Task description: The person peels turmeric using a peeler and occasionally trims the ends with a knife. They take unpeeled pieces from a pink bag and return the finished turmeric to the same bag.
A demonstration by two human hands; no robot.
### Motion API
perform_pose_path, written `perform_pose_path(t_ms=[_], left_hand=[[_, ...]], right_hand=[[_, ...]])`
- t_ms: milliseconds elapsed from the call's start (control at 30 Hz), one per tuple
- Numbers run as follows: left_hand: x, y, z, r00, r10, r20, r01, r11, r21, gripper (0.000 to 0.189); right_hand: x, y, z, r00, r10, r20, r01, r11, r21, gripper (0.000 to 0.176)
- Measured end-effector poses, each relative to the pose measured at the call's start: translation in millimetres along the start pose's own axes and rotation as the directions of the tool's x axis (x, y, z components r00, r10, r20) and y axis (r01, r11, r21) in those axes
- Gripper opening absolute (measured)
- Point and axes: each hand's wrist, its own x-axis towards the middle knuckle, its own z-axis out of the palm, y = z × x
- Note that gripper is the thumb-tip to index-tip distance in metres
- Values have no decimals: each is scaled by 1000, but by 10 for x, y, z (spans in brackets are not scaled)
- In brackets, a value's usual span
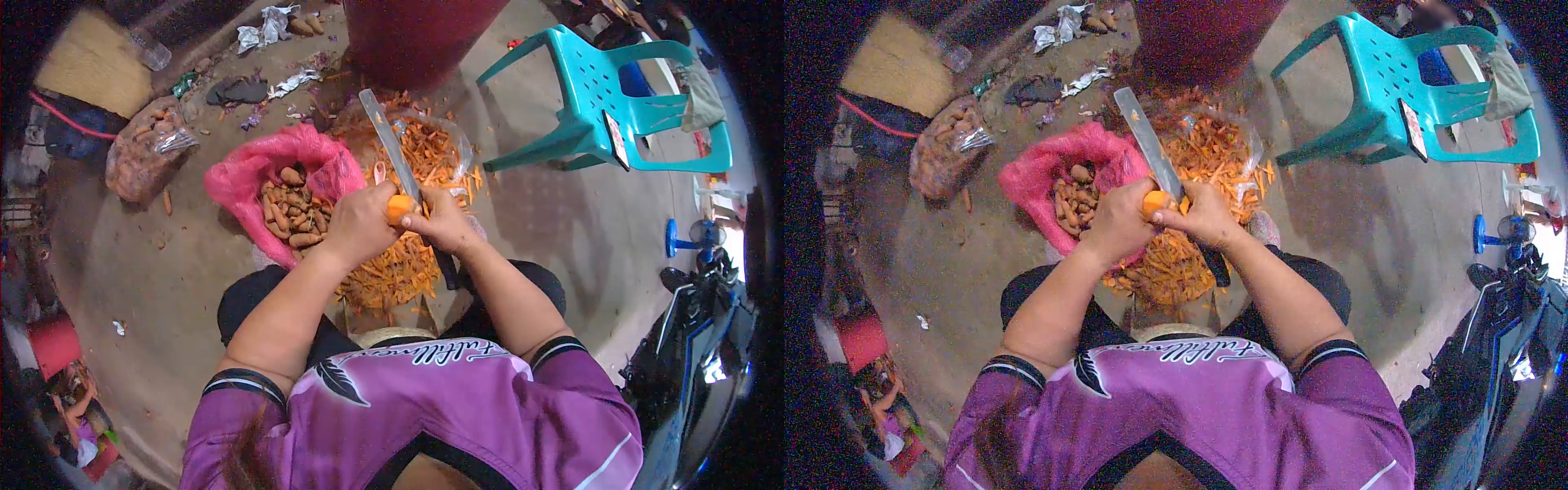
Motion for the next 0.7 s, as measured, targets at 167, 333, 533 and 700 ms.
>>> perform_pose_path(t_ms=[167, 333, 533, 700], left_hand=[[-27, -112, 55, 981, -60, 186, 52, 997, 50, 24], [49, 106, -207, 876, -232, 422, 172, 969, 176, 29], [-29, -175, 76, 943, -217, 251, 244, 966, -80, 28], [93, -359, 148, 729, -557, 399, 669, 455, -588, 20]], right_hand=[[30, 74, 30, 987, -159, -9, 154, 970, -189, 54], [7, 10, 53, 977, -213, -22, 187, 898, -399, 55], [8, 26, 233, 985, -146, -97, 115, 955, -273, 52], [88, 185, 131, 935, 353, -14, -352, 935, 43, 55]])
